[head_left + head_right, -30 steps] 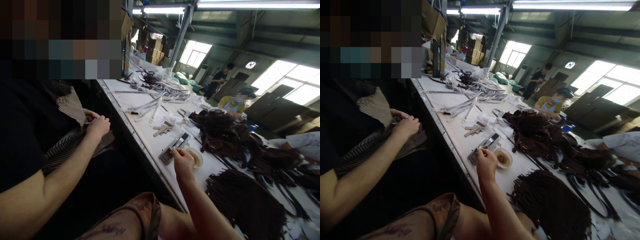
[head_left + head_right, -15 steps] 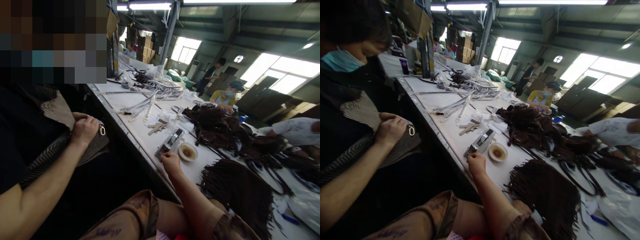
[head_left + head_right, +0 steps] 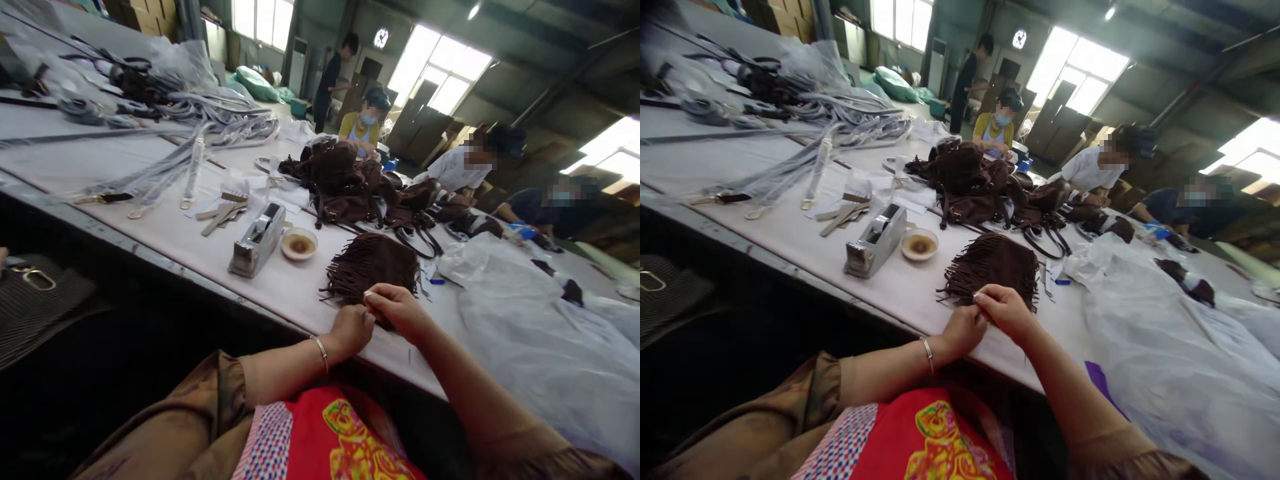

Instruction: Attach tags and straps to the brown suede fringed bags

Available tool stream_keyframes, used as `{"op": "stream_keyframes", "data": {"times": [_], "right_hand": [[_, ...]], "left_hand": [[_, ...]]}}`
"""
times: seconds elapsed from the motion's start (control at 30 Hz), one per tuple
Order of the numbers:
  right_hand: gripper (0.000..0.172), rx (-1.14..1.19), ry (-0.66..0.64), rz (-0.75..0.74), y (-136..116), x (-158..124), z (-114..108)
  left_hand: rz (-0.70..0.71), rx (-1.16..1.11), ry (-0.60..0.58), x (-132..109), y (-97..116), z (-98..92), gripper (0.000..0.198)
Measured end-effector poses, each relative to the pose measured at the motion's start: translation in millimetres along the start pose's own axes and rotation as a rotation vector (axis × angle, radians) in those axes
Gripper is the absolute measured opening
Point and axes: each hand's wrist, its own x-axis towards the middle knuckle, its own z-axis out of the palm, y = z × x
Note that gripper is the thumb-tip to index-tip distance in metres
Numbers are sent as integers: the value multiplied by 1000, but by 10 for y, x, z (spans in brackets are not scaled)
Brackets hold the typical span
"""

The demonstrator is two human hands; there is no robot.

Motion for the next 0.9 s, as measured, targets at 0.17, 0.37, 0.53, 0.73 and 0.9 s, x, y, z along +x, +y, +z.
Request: {"op": "stream_keyframes", "data": {"times": [0.17, 0.37, 0.53, 0.73, 0.9], "right_hand": [[23, -141, -39, 178, 346, -84, -425], [29, -382, 42, 98, 649, 102, -288], [30, -564, 115, 102, 787, 209, -325], [27, -661, 165, 211, 833, 220, -294], [24, -655, 182, 237, 865, 187, -294]], "left_hand": [[59, -1, 76, 182, -99, 554, 29], [27, 81, 114, 172, -170, 608, 31], [32, 78, 112, 170, -135, 624, 26], [-1, 5, 204, 109, -146, 650, 36], [80, 10, 220, 60, -157, 688, 47]]}}
